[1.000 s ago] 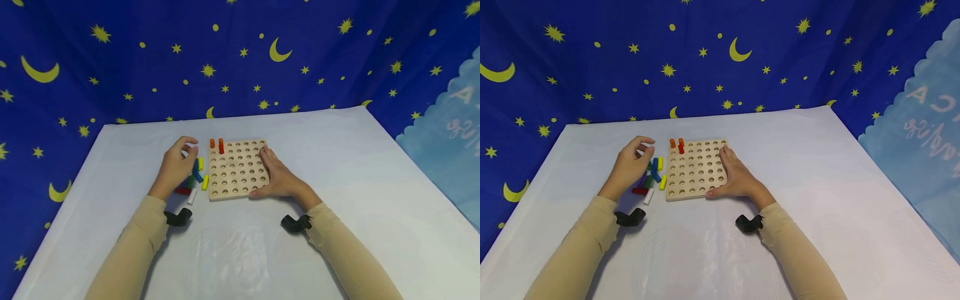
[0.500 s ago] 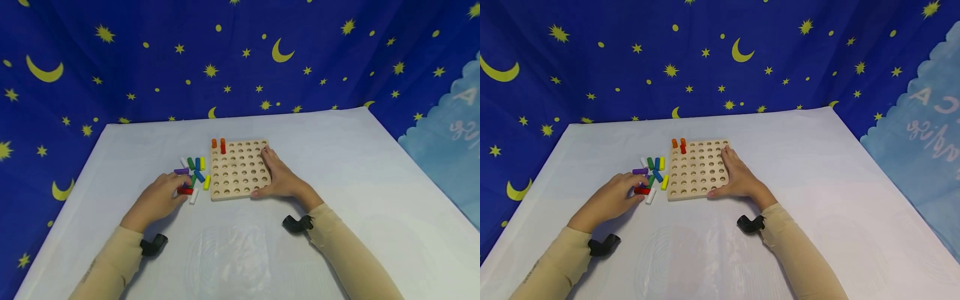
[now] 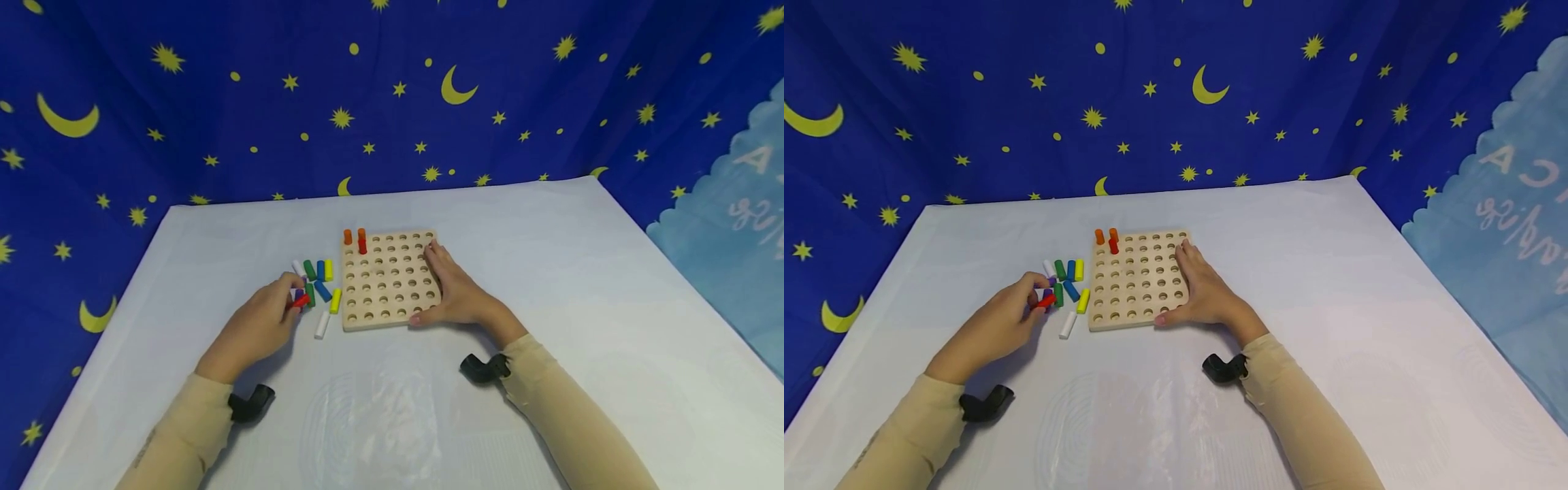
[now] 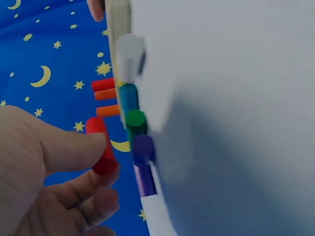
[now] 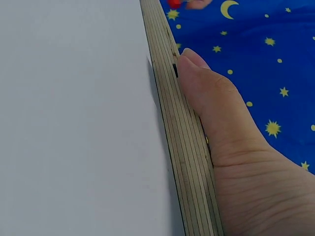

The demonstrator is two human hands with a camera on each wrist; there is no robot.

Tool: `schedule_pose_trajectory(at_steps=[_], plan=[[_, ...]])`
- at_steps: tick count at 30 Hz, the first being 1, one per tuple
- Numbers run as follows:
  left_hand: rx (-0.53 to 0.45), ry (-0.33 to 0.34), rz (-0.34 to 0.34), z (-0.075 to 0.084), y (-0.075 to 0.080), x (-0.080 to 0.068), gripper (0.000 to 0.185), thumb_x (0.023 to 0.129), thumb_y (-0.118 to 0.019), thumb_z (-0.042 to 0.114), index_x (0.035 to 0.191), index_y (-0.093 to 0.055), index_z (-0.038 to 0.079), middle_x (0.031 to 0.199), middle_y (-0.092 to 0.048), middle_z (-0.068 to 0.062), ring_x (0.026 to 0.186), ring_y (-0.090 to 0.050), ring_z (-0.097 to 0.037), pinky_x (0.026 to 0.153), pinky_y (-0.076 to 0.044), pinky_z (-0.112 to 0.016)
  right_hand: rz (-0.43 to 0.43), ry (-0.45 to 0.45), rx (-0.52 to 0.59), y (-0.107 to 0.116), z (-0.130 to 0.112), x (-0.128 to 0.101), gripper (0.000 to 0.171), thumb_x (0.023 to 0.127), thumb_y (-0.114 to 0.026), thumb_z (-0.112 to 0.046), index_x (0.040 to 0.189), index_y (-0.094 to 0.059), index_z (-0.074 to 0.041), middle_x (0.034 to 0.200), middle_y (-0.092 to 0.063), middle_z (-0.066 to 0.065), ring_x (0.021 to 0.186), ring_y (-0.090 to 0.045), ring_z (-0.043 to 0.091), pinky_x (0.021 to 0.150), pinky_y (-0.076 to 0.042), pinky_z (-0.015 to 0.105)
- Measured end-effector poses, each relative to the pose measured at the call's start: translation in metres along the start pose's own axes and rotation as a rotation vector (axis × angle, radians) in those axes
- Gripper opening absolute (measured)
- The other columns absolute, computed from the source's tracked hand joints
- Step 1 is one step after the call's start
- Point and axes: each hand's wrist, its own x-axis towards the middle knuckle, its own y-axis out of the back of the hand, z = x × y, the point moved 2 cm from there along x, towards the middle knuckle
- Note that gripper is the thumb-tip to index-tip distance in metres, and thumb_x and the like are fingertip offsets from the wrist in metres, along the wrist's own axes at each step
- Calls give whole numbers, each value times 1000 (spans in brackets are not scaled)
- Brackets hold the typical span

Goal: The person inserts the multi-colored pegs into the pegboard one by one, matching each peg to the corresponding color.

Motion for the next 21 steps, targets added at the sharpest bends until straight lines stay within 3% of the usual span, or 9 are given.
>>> schedule_pose_trajectory(at_steps=[3, 6, 14, 21], plan=[[-20, 2, 26, 2, 4, 4, 38, 98, -55, 3, 135, -44, 2, 109, -60, -17, 97, -58, -27, 87, -51, -48, 1, -2, 2, 1, 0, 0, 144, 57, -91, -58, 160, 0, -14, 167, 13, 5, 155, 8, 27, 123, -7, 51], [-58, 38, 11, 2, 5, 9, 39, 101, -52, 6, 139, -46, 5, 115, -58, -19, 103, -56, -30, 91, -49, -51, 0, -2, 5, 1, 0, -1, 144, 58, -91, -57, 160, 0, -13, 167, 13, 5, 155, 8, 27, 123, -6, 51], [-252, 149, -38, 4, -1, 30, 38, 101, -57, 22, 137, -47, 12, 110, -62, -12, 89, -56, -25, 74, -48, -36, 1, -8, 3, 1, 1, -1, 144, 58, -91, -57, 160, 0, -13, 167, 13, 5, 155, 8, 27, 123, -6, 50], [-342, 199, 25, 10, -5, 55, 37, 97, -65, 29, 131, -53, 21, 111, -68, -8, 82, -59, -24, 64, -48, -32, 3, 1, 2, 0, 0, 0, 143, 58, -91, -56, 160, 0, -13, 168, 12, 6, 155, 8, 26, 124, -7, 50]])
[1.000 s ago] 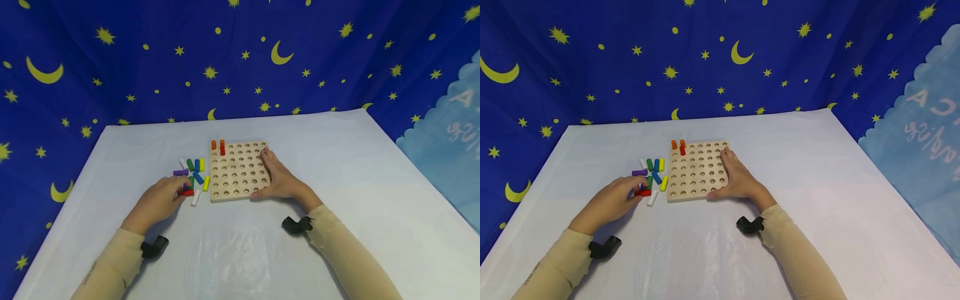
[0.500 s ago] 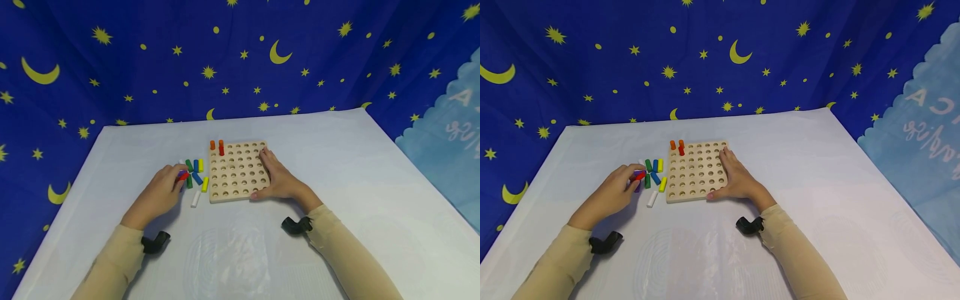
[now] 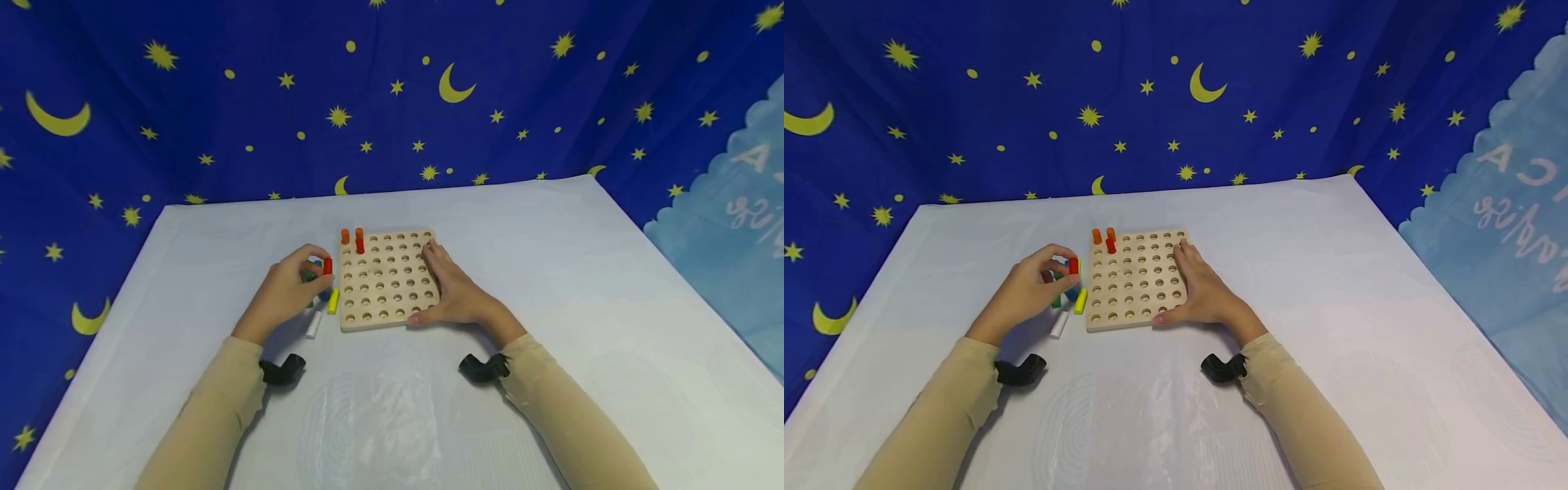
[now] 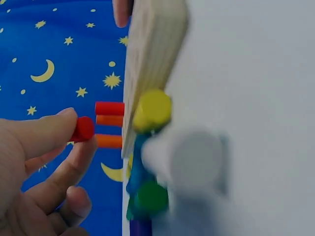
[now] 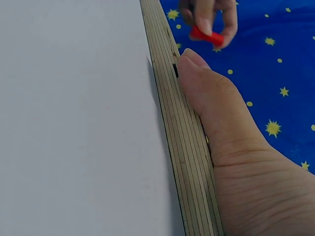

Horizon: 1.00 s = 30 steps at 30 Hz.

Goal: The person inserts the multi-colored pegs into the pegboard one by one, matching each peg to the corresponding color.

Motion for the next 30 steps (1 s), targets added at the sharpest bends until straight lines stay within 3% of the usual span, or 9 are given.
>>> schedule_pose_trajectory(at_steps=[8, 14, 24, 30], plan=[[-109, 69, 110, 4, -7, 31, 40, 92, -71, 32, 128, -58, 19, 110, -72, -10, 89, -67, -25, 69, -51, -33, -2, 4, -5, -2, -2, 2, 143, 59, -90, -58, 160, 0, -15, 168, 13, 4, 155, 8, 25, 124, -7, 50], [-106, 116, 121, 1, -15, 43, 40, 91, -73, 31, 126, -59, 18, 113, -72, -11, 99, -67, -28, 78, -52, -37, -11, 7, -6, -3, -3, 4, 143, 59, -90, -58, 160, 0, -14, 168, 13, 5, 155, 8, 24, 124, -7, 49], [-57, 49, 189, 3, -26, 51, 35, 91, -73, 28, 122, -61, 17, 112, -73, -10, 105, -66, -31, 89, -50, -46, -13, -6, -17, -1, -2, 2, 144, 58, -90, -58, 160, 0, -14, 168, 13, 4, 155, 9, 24, 123, -7, 50], [-70, 15, 250, 2, -29, 54, 37, 91, -73, 26, 125, -61, 17, 110, -72, -10, 100, -65, -31, 88, -48, -45, -4, -15, -27, 0, 1, 2, 143, 58, -89, -61, 160, 0, -15, 168, 12, 4, 155, 7, 24, 123, -8, 50]])
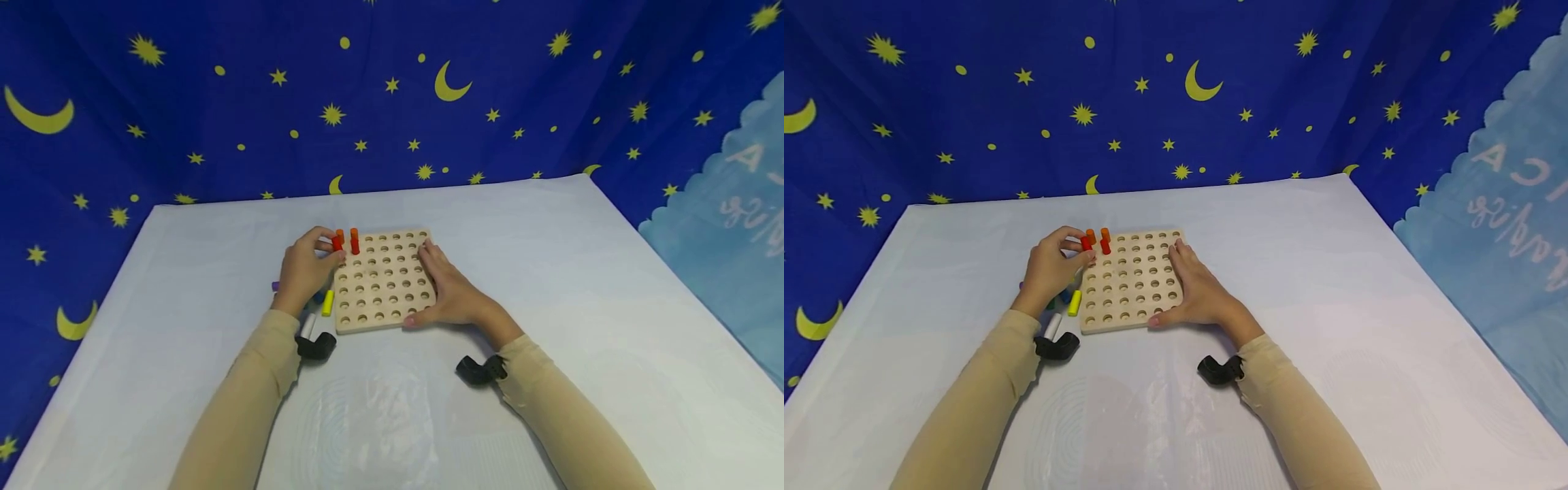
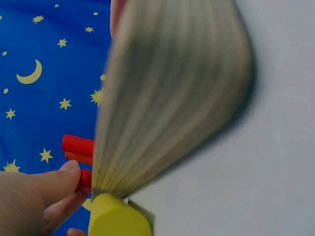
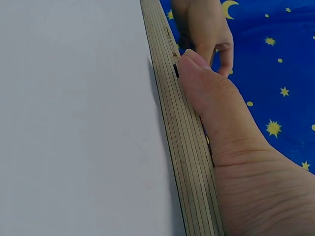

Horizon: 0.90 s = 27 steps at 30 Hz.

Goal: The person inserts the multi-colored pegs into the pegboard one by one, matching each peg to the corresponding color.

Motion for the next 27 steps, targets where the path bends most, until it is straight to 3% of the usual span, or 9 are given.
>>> schedule_pose_trajectory(at_steps=[6, 13, 16, 23, 27], plan=[[30, -39, 68, 0, -4, 2, 37, 91, -73, 28, 125, -62, 19, 110, -72, -9, 99, -64, -32, 86, -46, -46, 0, -8, 2, -1, 2, 0, 144, 57, -89, -63, 160, 0, -16, 168, 13, 2, 155, 8, 22, 123, -8, 50], [122, -200, 152, 1, -8, 0, 35, 88, -76, 19, 122, -68, 14, 107, -73, -10, 99, -66, -30, 86, -48, -45, -2, -13, -2, -1, 1, 0, 145, 56, -88, -64, 160, 1, -17, 167, 14, 1, 155, 8, 21, 124, -8, 49], [154, -234, 164, 2, -8, -2, 35, 87, -77, 16, 121, -69, 13, 106, -74, -11, 99, -68, -30, 86, -49, -46, 1, -11, -5, -1, 1, -1, 145, 56, -88, -65, 160, 1, -17, 167, 13, 2, 155, 7, 22, 123, -8, 49], [195, -149, 109, 11, 4, -10, 46, 89, -75, 19, 132, -60, 15, 113, -70, -11, 101, -65, -32, 86, -50, -48, 2, 5, 1, -2, 1, 1, 145, 57, -88, -64, 160, 1, -15, 168, 13, 3, 155, 8, 22, 123, -8, 49], [150, -87, 74, 12, 17, -16, 41, 96, -66, 25, 135, -57, 17, 117, -67, -10, 88, -61, -31, 75, -48, -44, 4, 7, 3, -1, 3, 0, 145, 57, -88, -64, 160, 1, -15, 167, 13, 3, 155, 7, 23, 123, -9, 50]])
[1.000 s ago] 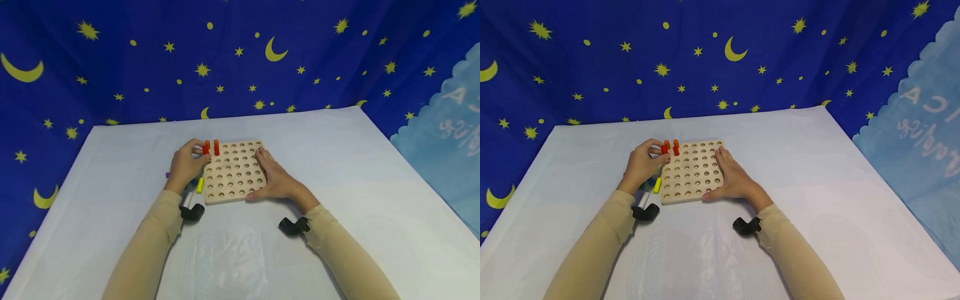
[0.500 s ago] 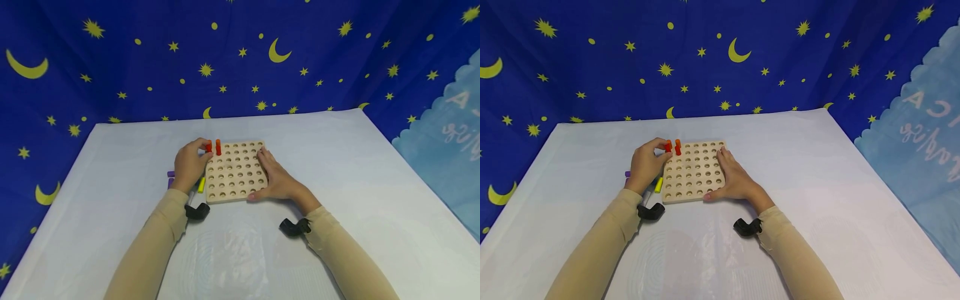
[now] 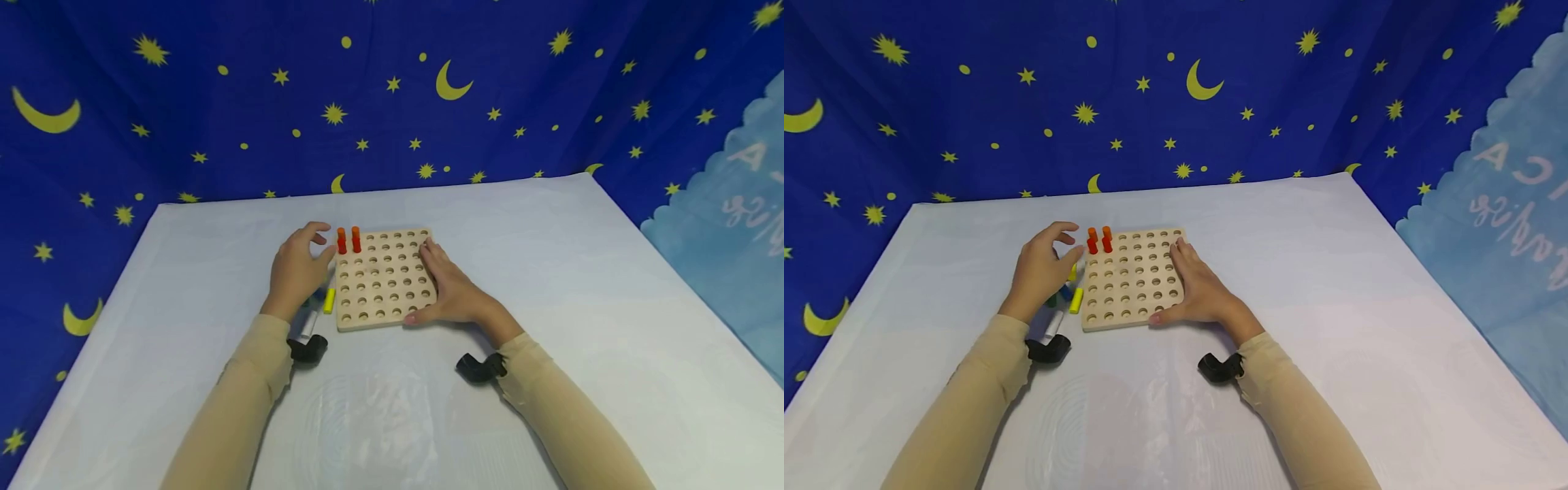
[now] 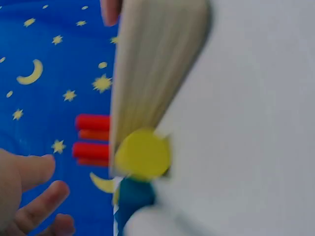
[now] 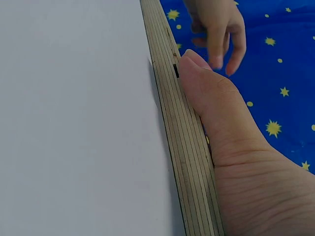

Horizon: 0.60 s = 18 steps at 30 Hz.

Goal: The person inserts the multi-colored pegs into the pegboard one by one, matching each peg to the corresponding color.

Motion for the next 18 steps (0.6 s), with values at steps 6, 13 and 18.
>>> schedule_pose_trajectory(at_steps=[6, 13, 18], plan=[[-96, 93, -49, -22, 26, -13, 35, 104, -48, 28, 134, -57, 15, 119, -65, -14, 79, -55, -24, 66, -45, -33, -7, -5, -4, 1, 0, 0, 145, 57, -87, -65, 160, 1, -15, 168, 12, 3, 155, 7, 24, 123, -8, 51], [-86, 168, 160, -56, 46, -31, 30, 100, -48, 23, 122, -65, 11, 89, -59, -8, 61, -46, -15, 58, -39, -32, -12, -3, -6, 4, -2, 0, 145, 57, -88, -63, 160, 1, -14, 168, 12, 3, 155, 8, 24, 123, -7, 51], [-67, 101, 123, -72, 44, -43, 31, 97, -54, 24, 124, -63, 11, 80, -54, -3, 56, -44, -12, 54, -38, -30, -14, -3, 2, 2, -3, 0, 145, 57, -89, -62, 160, 1, -14, 167, 13, 4, 155, 9, 24, 123, -7, 50]])
